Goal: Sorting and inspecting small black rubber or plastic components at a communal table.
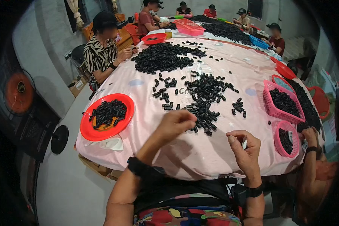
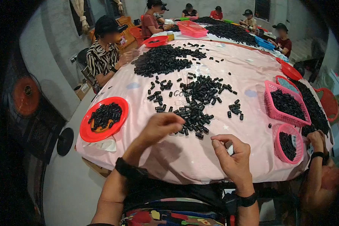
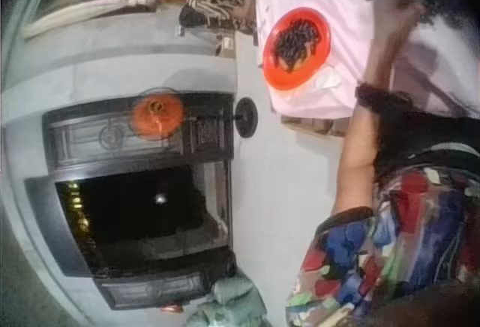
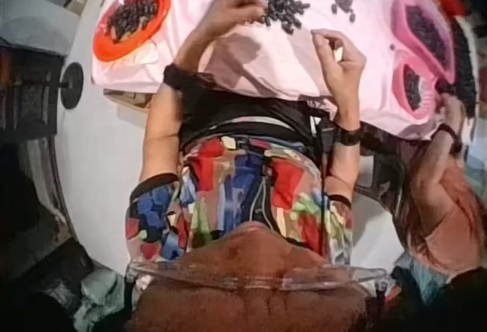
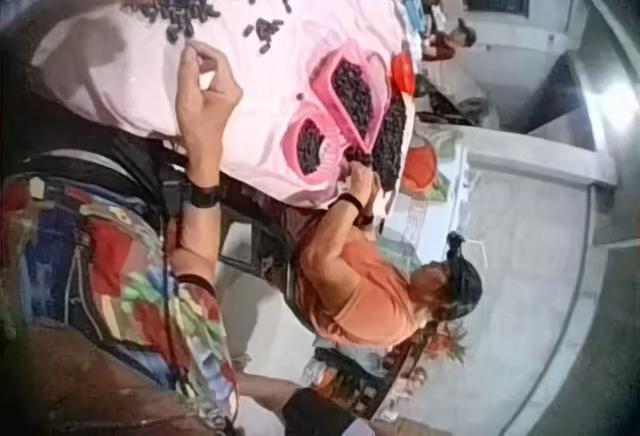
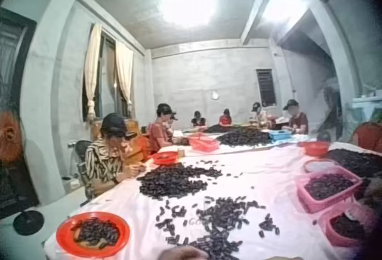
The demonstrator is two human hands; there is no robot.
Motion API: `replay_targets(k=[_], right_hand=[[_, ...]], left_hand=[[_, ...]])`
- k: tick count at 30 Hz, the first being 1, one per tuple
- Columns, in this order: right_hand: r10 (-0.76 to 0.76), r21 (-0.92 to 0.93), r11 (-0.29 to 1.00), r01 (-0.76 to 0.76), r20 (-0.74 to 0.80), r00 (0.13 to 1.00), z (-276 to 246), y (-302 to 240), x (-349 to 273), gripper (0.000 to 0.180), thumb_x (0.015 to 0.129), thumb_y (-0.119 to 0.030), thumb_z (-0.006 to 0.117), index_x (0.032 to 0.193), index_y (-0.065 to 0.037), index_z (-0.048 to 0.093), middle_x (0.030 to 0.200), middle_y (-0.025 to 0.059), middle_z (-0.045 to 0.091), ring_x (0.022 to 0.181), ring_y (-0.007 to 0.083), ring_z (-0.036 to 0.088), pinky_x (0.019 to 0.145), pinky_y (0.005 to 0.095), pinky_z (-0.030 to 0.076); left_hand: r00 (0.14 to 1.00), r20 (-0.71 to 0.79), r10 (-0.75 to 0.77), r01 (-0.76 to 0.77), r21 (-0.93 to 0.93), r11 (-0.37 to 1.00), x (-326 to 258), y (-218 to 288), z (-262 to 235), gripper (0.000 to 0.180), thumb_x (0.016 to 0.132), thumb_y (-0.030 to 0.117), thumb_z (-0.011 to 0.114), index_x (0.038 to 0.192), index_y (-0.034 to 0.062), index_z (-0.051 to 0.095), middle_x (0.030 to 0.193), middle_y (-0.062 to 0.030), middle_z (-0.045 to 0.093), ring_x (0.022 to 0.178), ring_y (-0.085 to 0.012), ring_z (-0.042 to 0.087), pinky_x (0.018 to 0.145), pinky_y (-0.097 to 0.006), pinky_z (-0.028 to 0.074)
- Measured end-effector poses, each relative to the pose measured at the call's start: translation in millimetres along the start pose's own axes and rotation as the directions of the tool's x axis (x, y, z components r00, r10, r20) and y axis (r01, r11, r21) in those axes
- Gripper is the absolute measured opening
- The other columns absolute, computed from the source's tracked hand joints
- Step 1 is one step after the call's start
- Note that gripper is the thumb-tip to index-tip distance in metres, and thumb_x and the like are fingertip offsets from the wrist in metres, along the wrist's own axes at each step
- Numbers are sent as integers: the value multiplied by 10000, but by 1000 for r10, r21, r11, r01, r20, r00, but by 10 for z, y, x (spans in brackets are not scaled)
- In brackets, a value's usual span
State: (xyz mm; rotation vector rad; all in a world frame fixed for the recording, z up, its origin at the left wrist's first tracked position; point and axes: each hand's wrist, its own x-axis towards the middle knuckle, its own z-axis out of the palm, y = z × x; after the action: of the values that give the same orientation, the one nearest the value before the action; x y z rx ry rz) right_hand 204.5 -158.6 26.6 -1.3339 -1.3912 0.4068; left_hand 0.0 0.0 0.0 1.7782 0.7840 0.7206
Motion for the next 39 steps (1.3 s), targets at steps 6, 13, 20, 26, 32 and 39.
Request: replay_targets(k=[6, 13, 20, 26, 32, 39], right_hand=[[-15, 23, 1000, 15, 6, 1000, -1, -53, 2, 134, 854, -97, 636, 916, 16, 673, 645, 4, 599, 586, 57, 493, 546, 211, 393], [5, -14, 1000, -4, 77, 997, 1, -51, 4, 126, 857, -101, 635, 913, 8, 669, 611, 15, 585, 571, 40, 502, 507, 207, 385], [-55, -31, 998, 58, 82, 995, 68, -57, -27, 187, 820, -109, 688, 981, -21, 655, 593, -3, 567, 525, 35, 495, 487, 196, 386], [-121, -60, 990, 127, 106, 987, 50, -152, -30, 235, 784, -94, 728, 987, -15, 641, 749, 81, 683, 564, 80, 598, 509, 212, 465], [-194, -95, 974, 205, 117, 974, 31, -194, -51, 223, 780, -53, 708, 986, -7, 637, 767, 108, 686, 582, 130, 645, 518, 235, 488], [-262, -174, 945, 277, 108, 959, 14, -245, -55, 225, 753, -17, 688, 973, -21, 643, 764, 104, 682, 594, 143, 663, 519, 238, 489]], left_hand=[[964, -6, 266, -195, 661, 724, 35, -124, 376, 191, 731, 117, 674, 921, 96, 662, 924, -113, 559, 914, -297, 589, 792, -384, 495], [958, -110, 266, -142, 624, 768, -2, -24, 341, 184, 822, 163, 651, 976, 63, 659, 874, -72, 592, 781, -227, 608, 715, -329, 491], [999, 50, 8, 15, -447, 894, -266, 295, 406, 223, 938, 213, 557, 1025, 26, 640, 765, 16, 589, 648, -36, 500, 585, -181, 399], [982, 184, -39, 153, -666, 730, -422, 469, 526, 237, 960, 197, 514, 1086, 28, 621, 793, 4, 614, 679, -41, 535, 635, -179, 441], [983, 183, 29, 101, -662, 743, -476, 527, 544, 242, 960, 181, 507, 1117, 23, 600, 818, -1, 615, 689, -45, 533, 636, -176, 438], [987, 122, 100, -25, -504, 863, -511, 591, 583, 253, 932, 153, 557, 1140, 11, 580, 843, 3, 613, 702, -31, 519, 629, -171, 419]])
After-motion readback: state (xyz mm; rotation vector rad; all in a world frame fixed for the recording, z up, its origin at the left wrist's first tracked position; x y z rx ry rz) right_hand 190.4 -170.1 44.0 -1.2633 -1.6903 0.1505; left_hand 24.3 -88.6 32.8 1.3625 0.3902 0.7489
